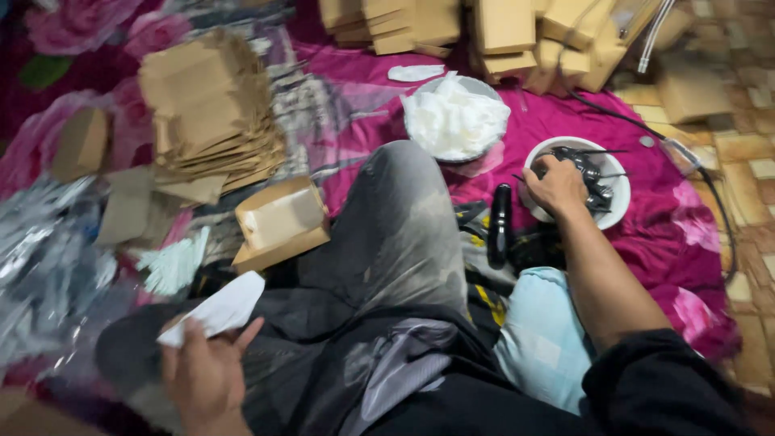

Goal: Assembling cardboard boxes and wrapping plastic spoons in paper strips

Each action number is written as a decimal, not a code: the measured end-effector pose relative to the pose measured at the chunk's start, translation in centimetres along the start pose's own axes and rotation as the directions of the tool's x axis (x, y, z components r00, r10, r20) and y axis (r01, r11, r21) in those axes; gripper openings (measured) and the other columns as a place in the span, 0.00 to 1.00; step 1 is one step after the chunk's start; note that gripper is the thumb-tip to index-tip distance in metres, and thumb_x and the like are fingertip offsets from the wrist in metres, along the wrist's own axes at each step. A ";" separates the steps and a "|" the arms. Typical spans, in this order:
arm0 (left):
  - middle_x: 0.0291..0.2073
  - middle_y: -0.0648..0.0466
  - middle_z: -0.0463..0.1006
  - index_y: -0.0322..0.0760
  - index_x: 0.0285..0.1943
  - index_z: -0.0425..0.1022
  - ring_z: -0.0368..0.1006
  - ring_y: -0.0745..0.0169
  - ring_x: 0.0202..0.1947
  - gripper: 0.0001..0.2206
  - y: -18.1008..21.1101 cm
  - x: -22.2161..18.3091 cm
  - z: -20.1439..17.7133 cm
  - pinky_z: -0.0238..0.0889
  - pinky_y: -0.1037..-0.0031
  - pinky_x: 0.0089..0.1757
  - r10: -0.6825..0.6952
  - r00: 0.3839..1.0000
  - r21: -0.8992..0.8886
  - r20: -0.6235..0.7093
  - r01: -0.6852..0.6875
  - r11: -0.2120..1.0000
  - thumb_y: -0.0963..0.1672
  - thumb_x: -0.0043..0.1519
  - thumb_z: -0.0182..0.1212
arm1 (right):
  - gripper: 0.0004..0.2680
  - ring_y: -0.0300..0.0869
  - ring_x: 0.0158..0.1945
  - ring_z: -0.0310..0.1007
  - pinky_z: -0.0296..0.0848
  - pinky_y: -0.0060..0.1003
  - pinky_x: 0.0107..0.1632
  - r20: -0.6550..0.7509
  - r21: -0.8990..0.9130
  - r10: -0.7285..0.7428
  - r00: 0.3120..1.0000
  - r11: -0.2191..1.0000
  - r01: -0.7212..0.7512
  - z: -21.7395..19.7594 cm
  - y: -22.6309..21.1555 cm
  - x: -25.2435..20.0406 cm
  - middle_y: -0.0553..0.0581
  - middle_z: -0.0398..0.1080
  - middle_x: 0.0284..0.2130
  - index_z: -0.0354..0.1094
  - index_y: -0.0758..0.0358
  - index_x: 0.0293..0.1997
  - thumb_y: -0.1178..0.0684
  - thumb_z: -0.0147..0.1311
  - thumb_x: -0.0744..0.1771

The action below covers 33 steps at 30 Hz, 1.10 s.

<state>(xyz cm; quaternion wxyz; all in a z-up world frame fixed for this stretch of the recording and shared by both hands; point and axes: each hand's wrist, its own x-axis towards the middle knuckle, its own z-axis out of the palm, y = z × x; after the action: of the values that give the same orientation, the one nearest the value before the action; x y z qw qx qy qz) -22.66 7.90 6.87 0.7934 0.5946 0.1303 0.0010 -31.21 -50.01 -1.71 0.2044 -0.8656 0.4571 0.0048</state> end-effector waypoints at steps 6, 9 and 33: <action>0.39 0.44 0.84 0.43 0.44 0.76 0.81 0.38 0.42 0.04 -0.5 -0.7 -1.4 0.73 0.29 0.45 -0.017 0.992 -0.389 0.125 0.065 0.919 0.43 0.68 0.56 | 0.16 0.68 0.54 0.75 0.71 0.66 0.50 0.085 -0.246 -0.052 0.995 0.967 0.072 0.0 -1.6 -2.2 0.71 0.75 0.50 0.77 0.61 0.50 0.43 0.48 0.66; 0.43 0.40 0.83 0.40 0.43 0.76 0.80 0.30 0.46 0.07 1.1 -1.4 -2.3 0.72 0.27 0.43 -0.089 0.977 -0.453 0.193 0.169 0.875 0.44 0.68 0.54 | 0.15 0.66 0.60 0.74 0.63 0.69 0.56 0.154 -0.350 0.025 0.988 0.936 0.030 0.6 -0.5 0.0 0.65 0.77 0.56 0.80 0.47 0.55 0.43 0.50 0.67; 0.43 0.58 0.74 0.49 0.57 0.70 0.70 0.72 0.43 0.07 7.6 -3.7 -9.9 0.68 0.80 0.42 0.365 0.897 0.396 -0.248 -0.249 0.884 0.47 0.73 0.55 | 0.08 0.54 0.25 0.72 0.70 0.47 0.26 0.301 -0.095 0.008 0.954 0.995 0.022 -0.3 11.4 6.9 0.69 0.77 0.26 0.77 0.74 0.35 0.57 0.56 0.63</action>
<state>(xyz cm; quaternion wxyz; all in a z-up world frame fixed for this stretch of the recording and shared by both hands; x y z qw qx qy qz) -27.15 18.92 12.26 0.6312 0.7329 0.1565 0.1999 -36.31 -61.21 -6.71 0.2293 -0.8653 0.4168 0.1580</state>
